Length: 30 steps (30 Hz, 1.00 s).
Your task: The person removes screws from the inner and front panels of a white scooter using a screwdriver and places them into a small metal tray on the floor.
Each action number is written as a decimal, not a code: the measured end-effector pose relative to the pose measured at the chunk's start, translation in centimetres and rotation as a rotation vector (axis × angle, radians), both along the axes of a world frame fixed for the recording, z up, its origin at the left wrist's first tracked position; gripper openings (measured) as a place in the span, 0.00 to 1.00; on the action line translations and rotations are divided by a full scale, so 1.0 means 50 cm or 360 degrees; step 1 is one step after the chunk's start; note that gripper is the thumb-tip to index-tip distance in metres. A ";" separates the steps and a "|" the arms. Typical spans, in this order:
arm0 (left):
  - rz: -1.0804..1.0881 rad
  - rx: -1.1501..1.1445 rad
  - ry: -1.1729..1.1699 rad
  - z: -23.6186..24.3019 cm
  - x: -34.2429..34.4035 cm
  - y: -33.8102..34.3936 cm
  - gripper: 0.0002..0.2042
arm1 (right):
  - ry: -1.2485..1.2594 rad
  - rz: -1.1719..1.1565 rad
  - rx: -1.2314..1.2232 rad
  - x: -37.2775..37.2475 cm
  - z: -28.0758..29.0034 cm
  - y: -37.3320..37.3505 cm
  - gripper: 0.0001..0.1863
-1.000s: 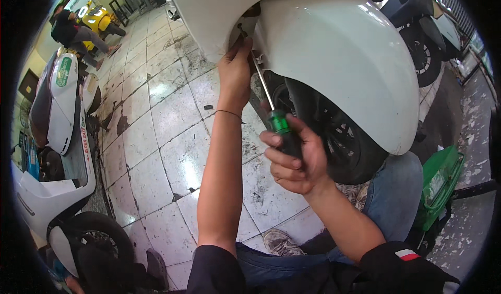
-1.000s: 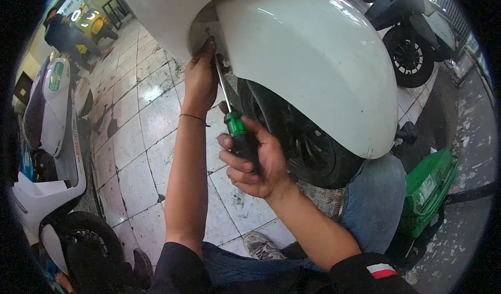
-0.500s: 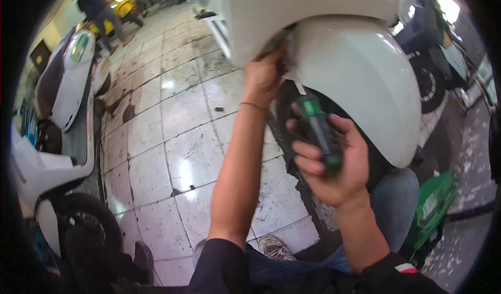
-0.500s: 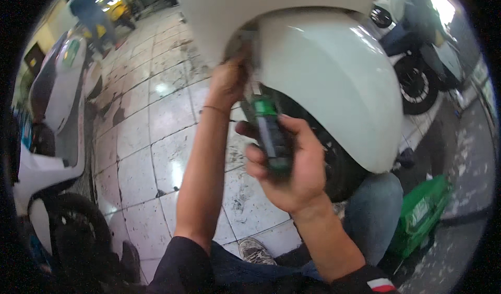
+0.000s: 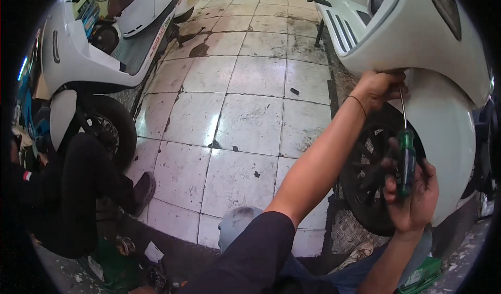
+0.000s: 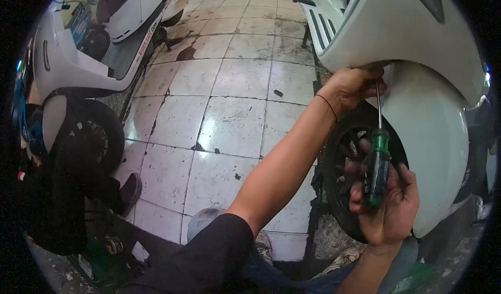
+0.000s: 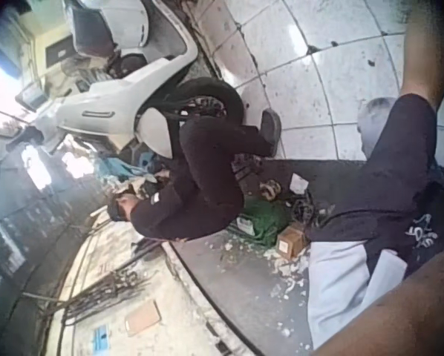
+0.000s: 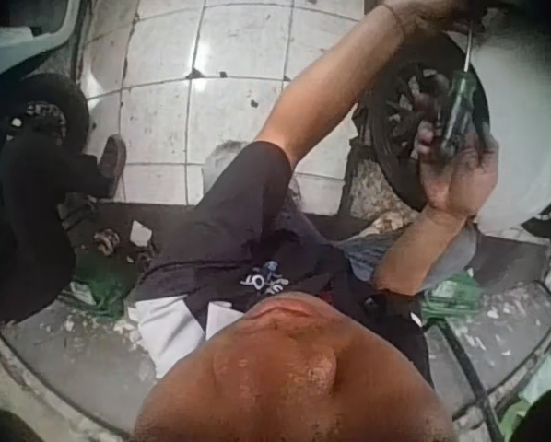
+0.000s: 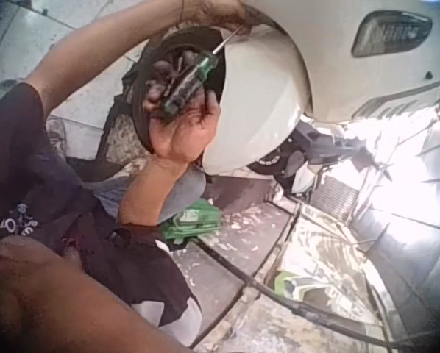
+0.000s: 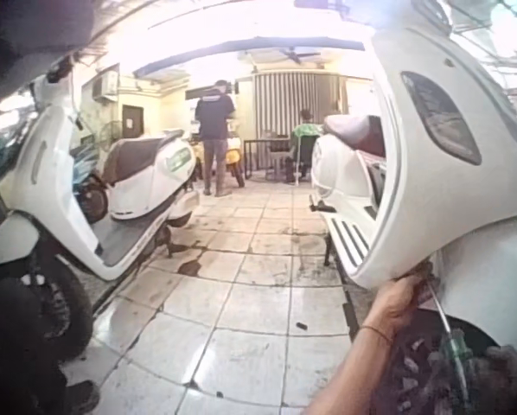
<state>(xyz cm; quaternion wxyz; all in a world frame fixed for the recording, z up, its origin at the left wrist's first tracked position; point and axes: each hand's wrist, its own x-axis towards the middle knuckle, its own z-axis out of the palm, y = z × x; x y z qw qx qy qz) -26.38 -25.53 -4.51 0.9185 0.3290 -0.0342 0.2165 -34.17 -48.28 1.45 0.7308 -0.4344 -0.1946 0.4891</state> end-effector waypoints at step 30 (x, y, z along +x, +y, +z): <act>0.0078 0.0126 0.0288 0.018 -0.028 -0.019 0.13 | -0.0803 -0.0511 -0.0366 -0.016 -0.007 -0.035 0.19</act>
